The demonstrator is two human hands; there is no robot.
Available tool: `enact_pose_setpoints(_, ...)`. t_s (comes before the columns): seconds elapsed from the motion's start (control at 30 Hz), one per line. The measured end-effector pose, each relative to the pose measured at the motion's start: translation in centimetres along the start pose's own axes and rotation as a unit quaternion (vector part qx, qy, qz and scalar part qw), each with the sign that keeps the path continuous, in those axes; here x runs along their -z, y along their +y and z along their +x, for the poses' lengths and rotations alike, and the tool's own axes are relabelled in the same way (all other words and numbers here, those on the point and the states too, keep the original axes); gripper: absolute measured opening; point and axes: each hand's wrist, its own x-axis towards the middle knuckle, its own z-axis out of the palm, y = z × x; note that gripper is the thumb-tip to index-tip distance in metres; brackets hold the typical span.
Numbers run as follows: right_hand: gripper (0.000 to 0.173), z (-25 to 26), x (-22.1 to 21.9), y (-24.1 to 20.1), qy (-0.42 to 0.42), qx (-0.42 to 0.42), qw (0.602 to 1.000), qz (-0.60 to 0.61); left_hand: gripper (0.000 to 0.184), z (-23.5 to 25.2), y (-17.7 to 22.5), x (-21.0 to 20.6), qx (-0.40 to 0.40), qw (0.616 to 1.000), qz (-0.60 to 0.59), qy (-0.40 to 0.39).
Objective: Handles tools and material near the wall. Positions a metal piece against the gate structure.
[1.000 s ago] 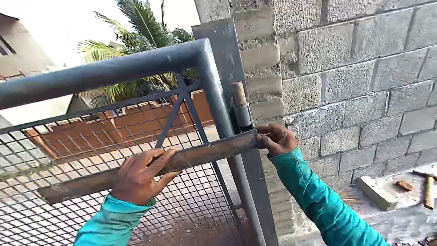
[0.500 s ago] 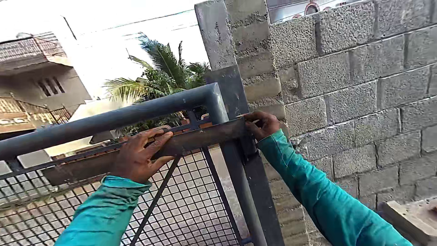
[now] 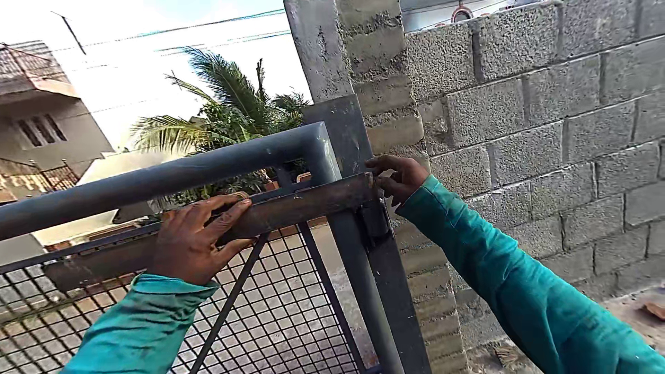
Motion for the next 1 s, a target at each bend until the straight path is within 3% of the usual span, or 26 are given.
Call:
enact_pose_setpoints(0.13, 0.027, -0.2, -0.2, 0.2, 0.007, 0.02, 1.0, 0.011, 0.062, 0.2, 0.5, 0.5, 0.011, 1.0, 0.01, -0.018)
enact_pose_setpoints(0.27, 0.034, -0.3, -1.5, 1.6, 0.041, 0.098, 0.994, 0.001, 0.062, 0.1, 0.9, 0.4, 0.026, 0.999, 0.014, -0.022)
enact_pose_setpoints(0.6, 0.035, 0.1, -1.1, 2.0, 0.006, 0.134, 0.99, -0.035, 0.065, 0.5, 0.5, 0.0, 0.044, 0.999, -0.011, -0.01)
enact_pose_setpoints(0.73, 0.034, 0.3, -1.6, 3.1, 0.029, 0.191, 0.981, -0.032, 0.068, 0.3, -0.2, -0.4, 0.047, 0.998, -0.028, -0.005)
enact_pose_setpoints(1.0, 0.04, 0.2, -2.1, 4.2, 0.046, 0.229, 0.97, -0.064, 0.078, -0.2, -1.9, -1.3, -0.014, 1.0, -0.026, 0.008)
